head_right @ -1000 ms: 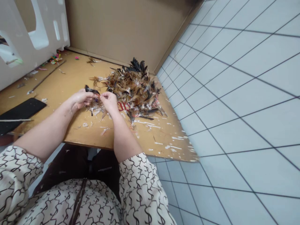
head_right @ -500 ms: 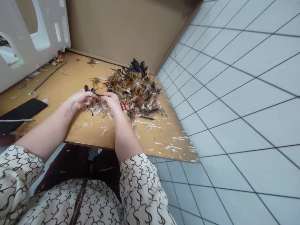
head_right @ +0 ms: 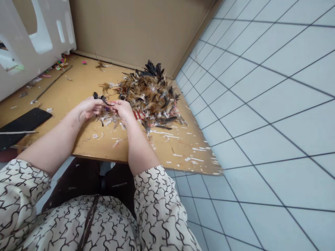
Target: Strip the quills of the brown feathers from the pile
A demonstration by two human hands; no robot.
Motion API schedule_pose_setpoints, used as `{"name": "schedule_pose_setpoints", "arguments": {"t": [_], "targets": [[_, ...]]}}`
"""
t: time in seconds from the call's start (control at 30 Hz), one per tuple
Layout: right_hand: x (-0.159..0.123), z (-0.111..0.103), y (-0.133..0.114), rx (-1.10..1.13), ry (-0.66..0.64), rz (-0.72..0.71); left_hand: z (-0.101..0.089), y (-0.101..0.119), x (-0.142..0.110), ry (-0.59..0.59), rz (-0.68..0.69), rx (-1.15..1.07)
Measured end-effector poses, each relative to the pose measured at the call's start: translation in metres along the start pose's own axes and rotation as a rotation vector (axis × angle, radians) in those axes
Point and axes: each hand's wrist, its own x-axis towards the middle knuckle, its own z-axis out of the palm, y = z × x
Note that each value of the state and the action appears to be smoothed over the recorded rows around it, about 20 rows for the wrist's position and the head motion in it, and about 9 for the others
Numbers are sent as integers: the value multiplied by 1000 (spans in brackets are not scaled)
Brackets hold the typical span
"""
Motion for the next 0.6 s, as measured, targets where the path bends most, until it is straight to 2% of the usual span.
{"name": "schedule_pose_setpoints", "arguments": {"t": [0.2,0.43,0.6], "targets": [[-1,-2,-4,-14,43,11,-4,1,2,-18,-37,-94],[-6,-6,-8,-62,-141,5,-5,4,3,5,-82,-192],[-7,-6,-6,-151,-169,-13,-3,6,1,-3,-108,-214]]}}
